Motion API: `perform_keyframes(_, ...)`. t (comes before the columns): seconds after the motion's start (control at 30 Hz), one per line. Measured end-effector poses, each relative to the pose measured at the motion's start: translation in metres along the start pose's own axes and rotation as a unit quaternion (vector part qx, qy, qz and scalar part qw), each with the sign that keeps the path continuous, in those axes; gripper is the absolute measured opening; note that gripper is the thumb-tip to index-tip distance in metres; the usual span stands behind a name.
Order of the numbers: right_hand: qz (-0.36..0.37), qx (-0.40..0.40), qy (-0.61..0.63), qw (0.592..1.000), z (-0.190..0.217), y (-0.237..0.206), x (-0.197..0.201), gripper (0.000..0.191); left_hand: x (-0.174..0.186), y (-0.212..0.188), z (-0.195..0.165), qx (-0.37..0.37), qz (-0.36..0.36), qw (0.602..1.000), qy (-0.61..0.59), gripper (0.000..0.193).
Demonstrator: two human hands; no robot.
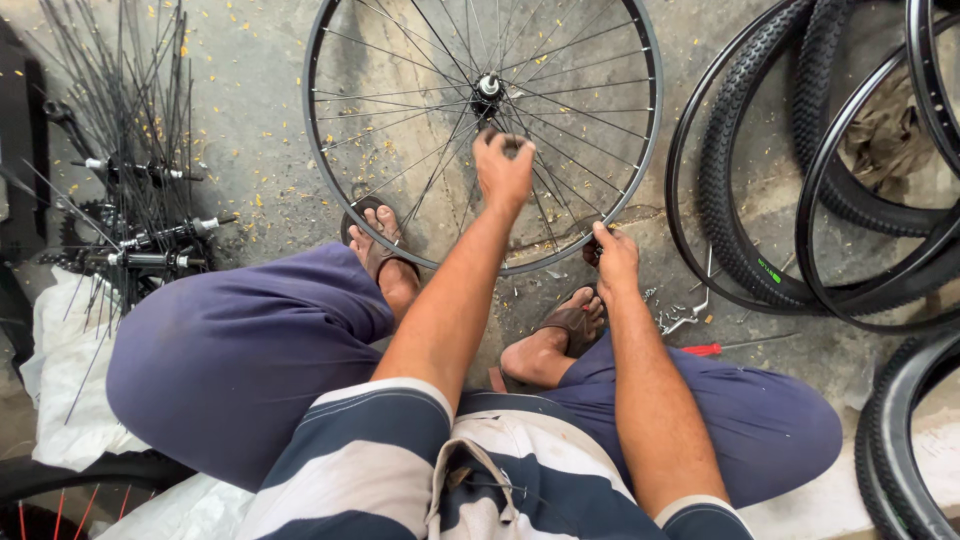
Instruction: The person sits on the floor lacing a bicycle wheel, threading spokes through the hub and rim and tightening them with a spoke wrench, turning the wheel as they work around it. Near the end they use a wrench on the hub and continue adjusting spokes.
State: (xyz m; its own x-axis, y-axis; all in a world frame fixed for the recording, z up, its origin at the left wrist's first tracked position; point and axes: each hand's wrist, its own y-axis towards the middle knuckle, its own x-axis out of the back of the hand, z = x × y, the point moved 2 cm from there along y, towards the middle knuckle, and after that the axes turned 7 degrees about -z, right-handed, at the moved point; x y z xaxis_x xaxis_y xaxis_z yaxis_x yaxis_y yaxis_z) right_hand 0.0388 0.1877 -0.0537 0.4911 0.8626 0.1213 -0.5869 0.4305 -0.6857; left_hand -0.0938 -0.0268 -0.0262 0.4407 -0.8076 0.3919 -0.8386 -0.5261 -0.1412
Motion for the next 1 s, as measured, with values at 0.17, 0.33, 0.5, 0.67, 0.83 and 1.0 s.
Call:
perform_keyframes(0.17, -0.014, -0.002, -0.01, 1.0, 0.004, -0.002, -0.003, 0.019, -0.017, 0.022, 0.005, 0.197, 0.052, 0.946, -0.253, 0.021)
perform_keyframes(0.33, -0.005, 0.003, -0.003, 1.0, 0.006, -0.001, -0.005, 0.019, 0.013, 0.016, 0.014, 0.121, 0.086, 0.982, -0.116, 0.022)
perform_keyframes(0.5, -0.001, 0.015, -0.002, 1.0, 0.006, -0.002, -0.004, 0.021, 0.055, -0.013, 0.006, -0.103, 0.127, 0.924, 0.345, 0.037)
perform_keyframes(0.67, 0.0, 0.017, -0.01, 1.0, 0.006, -0.005, -0.002, 0.022, 0.048, -0.06, 0.016, -0.07, 0.176, 0.932, 0.31, 0.078)
perform_keyframes(0.83, 0.015, 0.024, -0.017, 0.999, 0.008, -0.009, 0.0, 0.021, 0.042, -0.095, 0.047, -0.119, 0.148, 0.923, 0.334, 0.082)
perform_keyframes(1.0, 0.002, 0.027, -0.008, 1.0, 0.009, -0.009, 0.001, 0.02, 0.054, -0.103, 0.05, -0.047, 0.216, 0.922, 0.318, 0.058)
